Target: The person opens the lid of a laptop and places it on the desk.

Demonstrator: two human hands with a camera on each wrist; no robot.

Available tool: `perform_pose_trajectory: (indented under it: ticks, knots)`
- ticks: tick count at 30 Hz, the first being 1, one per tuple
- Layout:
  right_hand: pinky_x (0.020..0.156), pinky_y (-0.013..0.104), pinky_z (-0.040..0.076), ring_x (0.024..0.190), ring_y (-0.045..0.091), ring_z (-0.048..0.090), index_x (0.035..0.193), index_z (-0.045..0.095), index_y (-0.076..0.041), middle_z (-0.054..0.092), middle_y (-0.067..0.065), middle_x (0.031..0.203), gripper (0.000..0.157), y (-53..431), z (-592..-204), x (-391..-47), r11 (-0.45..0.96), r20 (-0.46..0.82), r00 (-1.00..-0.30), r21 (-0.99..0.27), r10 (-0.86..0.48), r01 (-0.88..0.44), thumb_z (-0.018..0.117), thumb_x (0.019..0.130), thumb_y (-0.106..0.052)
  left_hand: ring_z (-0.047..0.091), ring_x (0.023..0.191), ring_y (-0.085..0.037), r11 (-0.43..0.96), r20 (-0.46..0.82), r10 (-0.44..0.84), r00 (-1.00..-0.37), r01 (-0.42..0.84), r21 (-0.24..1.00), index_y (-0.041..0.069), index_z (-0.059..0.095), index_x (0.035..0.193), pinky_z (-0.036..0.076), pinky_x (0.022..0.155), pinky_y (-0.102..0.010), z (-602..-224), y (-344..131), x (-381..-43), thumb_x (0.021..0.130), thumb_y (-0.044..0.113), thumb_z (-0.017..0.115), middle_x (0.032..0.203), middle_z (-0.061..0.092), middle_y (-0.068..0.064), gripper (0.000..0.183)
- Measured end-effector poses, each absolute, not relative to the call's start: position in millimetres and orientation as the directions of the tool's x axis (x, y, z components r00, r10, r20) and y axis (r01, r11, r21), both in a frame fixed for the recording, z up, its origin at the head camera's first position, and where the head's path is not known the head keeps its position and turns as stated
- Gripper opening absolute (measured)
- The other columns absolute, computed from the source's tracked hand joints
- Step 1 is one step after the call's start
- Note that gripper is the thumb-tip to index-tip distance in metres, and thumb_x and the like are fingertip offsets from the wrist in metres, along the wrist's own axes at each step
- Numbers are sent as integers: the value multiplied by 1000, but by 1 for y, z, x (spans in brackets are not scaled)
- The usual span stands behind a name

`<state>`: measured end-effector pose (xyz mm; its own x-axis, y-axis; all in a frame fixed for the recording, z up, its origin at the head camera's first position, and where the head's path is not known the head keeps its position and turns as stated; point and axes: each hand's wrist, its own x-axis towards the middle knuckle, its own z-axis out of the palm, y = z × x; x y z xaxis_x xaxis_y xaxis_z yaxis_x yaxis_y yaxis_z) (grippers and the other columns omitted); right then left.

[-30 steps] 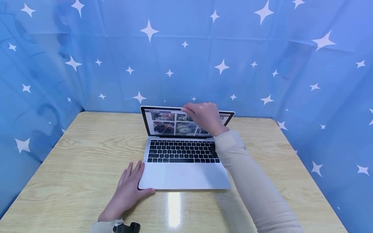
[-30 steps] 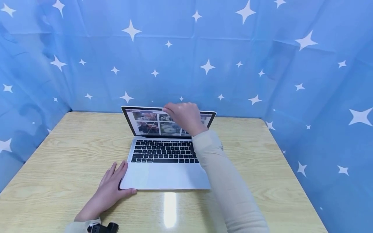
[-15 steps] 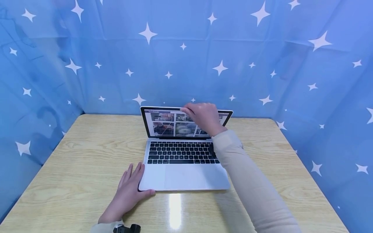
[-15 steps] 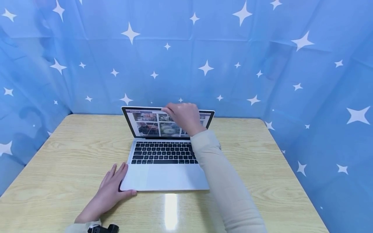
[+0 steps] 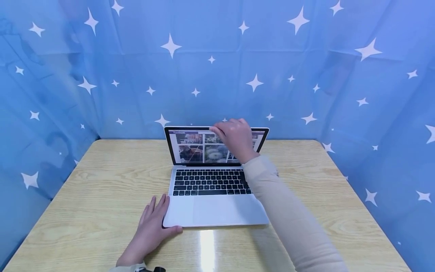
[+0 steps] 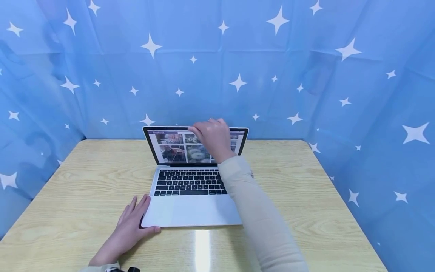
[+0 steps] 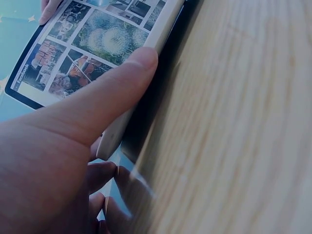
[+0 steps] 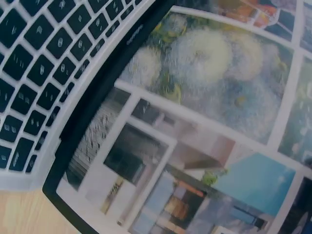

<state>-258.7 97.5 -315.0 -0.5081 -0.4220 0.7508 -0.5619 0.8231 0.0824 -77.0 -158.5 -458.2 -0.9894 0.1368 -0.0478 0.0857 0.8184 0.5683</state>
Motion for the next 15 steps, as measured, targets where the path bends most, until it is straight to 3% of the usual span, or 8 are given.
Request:
perform_pose_trajectory:
  ticks: [6, 15]
  knots:
    - [71, 34, 39, 76, 13, 59, 98, 70, -24, 69, -5, 84, 32, 95, -318, -260, 846, 747, -548, 37, -377, -531, 48, 88, -46, -1, 133, -37, 821, -52, 139, -989, 86, 565, 10, 22, 142, 0, 105, -51, -460, -157, -76, 59, 68, 62, 146, 18, -12, 109]
    - [78, 36, 37, 83, 12, 56, 107, 66, -29, 68, -7, 91, 33, 95, -312, -260, 853, 660, -640, 3, -394, -522, 42, 92, -45, -1, 133, -36, 828, -43, 136, -990, 90, 553, 10, 22, 142, 0, 105, -51, -460, -158, -77, 59, 69, 62, 146, 19, -12, 109]
